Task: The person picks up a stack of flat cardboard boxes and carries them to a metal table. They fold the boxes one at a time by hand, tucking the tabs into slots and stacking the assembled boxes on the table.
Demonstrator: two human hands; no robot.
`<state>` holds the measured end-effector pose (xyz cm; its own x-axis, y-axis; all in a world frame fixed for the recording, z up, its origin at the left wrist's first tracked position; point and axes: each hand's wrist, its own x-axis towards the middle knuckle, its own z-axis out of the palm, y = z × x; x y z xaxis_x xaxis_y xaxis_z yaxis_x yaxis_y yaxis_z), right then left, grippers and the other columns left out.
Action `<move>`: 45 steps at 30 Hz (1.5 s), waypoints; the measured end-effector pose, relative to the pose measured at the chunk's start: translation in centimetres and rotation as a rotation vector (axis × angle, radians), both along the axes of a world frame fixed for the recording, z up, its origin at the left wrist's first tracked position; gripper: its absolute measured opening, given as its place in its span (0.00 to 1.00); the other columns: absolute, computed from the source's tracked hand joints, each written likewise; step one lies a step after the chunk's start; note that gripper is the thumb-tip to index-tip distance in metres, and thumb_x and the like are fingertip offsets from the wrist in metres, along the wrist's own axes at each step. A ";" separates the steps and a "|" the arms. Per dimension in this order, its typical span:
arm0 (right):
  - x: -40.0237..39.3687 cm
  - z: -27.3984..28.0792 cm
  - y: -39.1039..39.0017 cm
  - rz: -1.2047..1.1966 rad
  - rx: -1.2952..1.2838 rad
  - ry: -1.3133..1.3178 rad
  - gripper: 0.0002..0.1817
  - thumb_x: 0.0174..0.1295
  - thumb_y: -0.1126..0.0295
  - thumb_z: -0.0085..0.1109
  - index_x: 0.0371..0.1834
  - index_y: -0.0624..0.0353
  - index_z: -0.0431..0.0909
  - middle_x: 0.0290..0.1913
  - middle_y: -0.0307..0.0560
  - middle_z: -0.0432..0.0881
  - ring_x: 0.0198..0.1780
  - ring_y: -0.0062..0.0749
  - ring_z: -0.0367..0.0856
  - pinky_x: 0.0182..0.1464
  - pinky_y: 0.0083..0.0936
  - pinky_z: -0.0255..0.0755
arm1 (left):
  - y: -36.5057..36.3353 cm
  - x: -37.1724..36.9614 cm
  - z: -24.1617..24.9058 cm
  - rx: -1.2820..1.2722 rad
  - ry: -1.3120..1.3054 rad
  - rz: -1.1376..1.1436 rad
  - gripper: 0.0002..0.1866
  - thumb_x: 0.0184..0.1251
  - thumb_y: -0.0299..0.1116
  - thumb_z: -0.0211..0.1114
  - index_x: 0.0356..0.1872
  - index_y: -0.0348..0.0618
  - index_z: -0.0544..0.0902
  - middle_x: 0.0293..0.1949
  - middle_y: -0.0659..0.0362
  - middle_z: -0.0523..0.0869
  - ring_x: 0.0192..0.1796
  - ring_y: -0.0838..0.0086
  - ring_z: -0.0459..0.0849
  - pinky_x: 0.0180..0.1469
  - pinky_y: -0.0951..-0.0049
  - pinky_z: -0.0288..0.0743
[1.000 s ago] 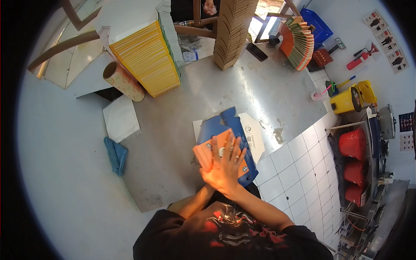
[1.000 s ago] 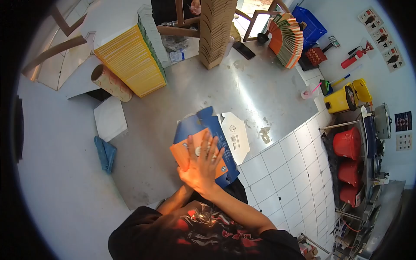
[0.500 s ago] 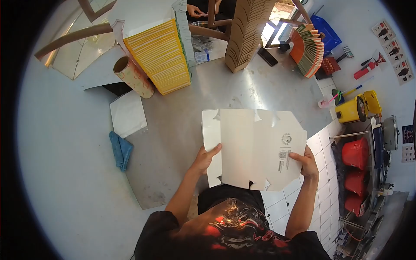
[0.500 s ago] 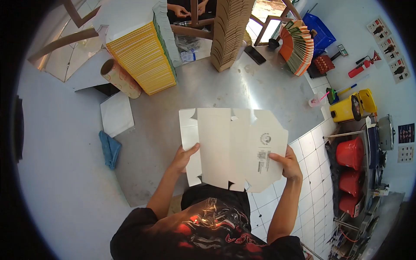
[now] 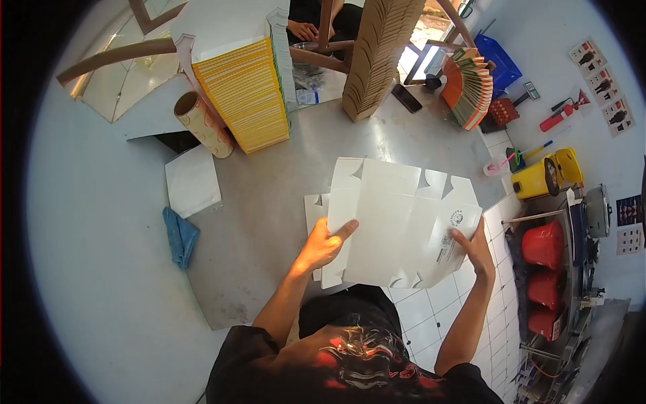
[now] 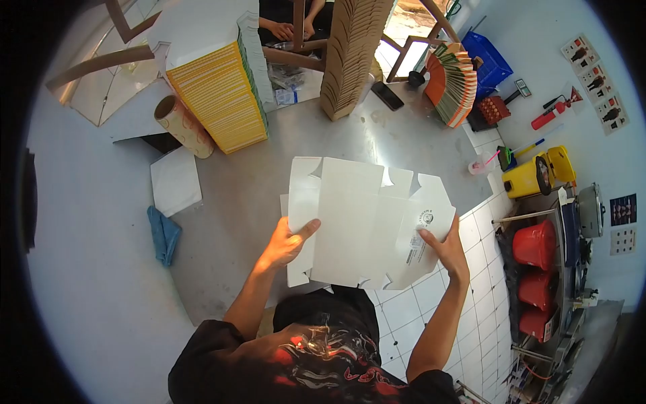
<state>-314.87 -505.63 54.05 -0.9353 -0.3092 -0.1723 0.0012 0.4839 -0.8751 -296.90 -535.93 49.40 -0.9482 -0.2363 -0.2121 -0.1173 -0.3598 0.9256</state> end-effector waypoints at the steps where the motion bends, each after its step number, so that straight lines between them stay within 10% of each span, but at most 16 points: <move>1: 0.5 1.0 -1.4 -0.099 0.218 0.252 0.49 0.48 0.61 0.79 0.71 0.66 0.61 0.64 0.60 0.72 0.63 0.51 0.76 0.66 0.43 0.70 | 0.1 0.0 0.5 -0.037 0.013 0.046 0.16 0.76 0.37 0.60 0.53 0.34 0.83 0.46 0.59 0.88 0.49 0.76 0.82 0.54 0.71 0.75; 4: 3.1 8.3 -6.8 -0.126 0.310 0.962 0.53 0.44 0.57 0.83 0.71 0.65 0.61 0.69 0.59 0.67 0.66 0.51 0.72 0.70 0.40 0.64 | 0.4 -0.5 0.9 -0.083 0.033 0.066 0.16 0.76 0.38 0.61 0.52 0.34 0.83 0.44 0.58 0.89 0.47 0.76 0.83 0.52 0.71 0.76; 9: 4.2 13.9 -12.9 0.623 0.118 0.753 0.44 0.51 0.62 0.78 0.72 0.58 0.66 0.71 0.53 0.67 0.73 0.51 0.63 0.74 0.45 0.58 | 2.2 -1.1 6.3 -0.227 -0.204 -0.037 0.17 0.74 0.38 0.64 0.54 0.35 0.81 0.45 0.55 0.89 0.49 0.73 0.84 0.52 0.68 0.78; 15: 1.7 14.1 -16.0 0.891 0.414 0.718 0.22 0.61 0.61 0.68 0.57 0.56 0.79 0.55 0.49 0.82 0.70 0.47 0.68 0.76 0.56 0.48 | 4.2 -0.8 5.2 -0.269 -0.090 -0.056 0.17 0.73 0.38 0.64 0.53 0.36 0.81 0.43 0.55 0.88 0.47 0.74 0.85 0.51 0.69 0.79; 25: 5.5 4.4 -16.7 0.578 0.060 1.560 0.03 0.52 0.75 0.63 0.29 0.58 0.79 0.26 0.37 0.74 0.39 0.28 0.81 0.63 0.49 0.63 | 5.2 -0.8 4.6 -0.288 -0.050 0.103 0.16 0.74 0.39 0.62 0.48 0.34 0.83 0.34 0.57 0.87 0.39 0.78 0.82 0.44 0.71 0.77; 30: 2.7 7.3 -16.1 0.784 0.118 1.185 0.11 0.51 0.73 0.68 0.38 0.56 0.82 0.41 0.43 0.81 0.53 0.37 0.79 0.61 0.46 0.64 | 4.1 -0.7 6.0 -0.219 -0.290 -0.007 0.17 0.74 0.40 0.63 0.49 0.34 0.82 0.39 0.56 0.88 0.42 0.76 0.85 0.46 0.71 0.78; 31: 2.1 9.5 -15.9 0.787 0.099 1.133 0.26 0.42 0.73 0.75 0.50 0.56 0.82 0.48 0.46 0.80 0.60 0.47 0.75 0.62 0.46 0.65 | 3.9 -0.7 6.1 -0.224 -0.284 -0.015 0.17 0.74 0.40 0.63 0.49 0.34 0.82 0.39 0.56 0.88 0.42 0.76 0.85 0.46 0.71 0.78; 36: -1.7 13.1 -14.0 0.903 0.378 0.564 0.31 0.48 0.71 0.73 0.58 0.57 0.75 0.45 0.53 0.82 0.54 0.52 0.79 0.57 0.41 0.73 | 3.5 -0.2 5.5 -0.226 -0.132 -0.011 0.19 0.74 0.40 0.63 0.54 0.34 0.82 0.45 0.54 0.89 0.48 0.72 0.85 0.53 0.69 0.77; 45: 2.4 6.4 -13.7 0.848 0.339 1.340 0.07 0.53 0.72 0.62 0.33 0.56 0.74 0.27 0.40 0.74 0.30 0.36 0.75 0.30 0.33 0.70 | 3.1 -0.4 4.5 0.006 -0.094 0.129 0.14 0.71 0.36 0.67 0.48 0.36 0.84 0.39 0.61 0.87 0.41 0.79 0.82 0.46 0.73 0.76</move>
<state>-312.47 -519.30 60.46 -0.0525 -0.9065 0.4189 -0.9877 0.1091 0.1124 -297.33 -532.81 53.88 -0.8861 -0.3535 -0.2999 -0.1553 -0.3831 0.9106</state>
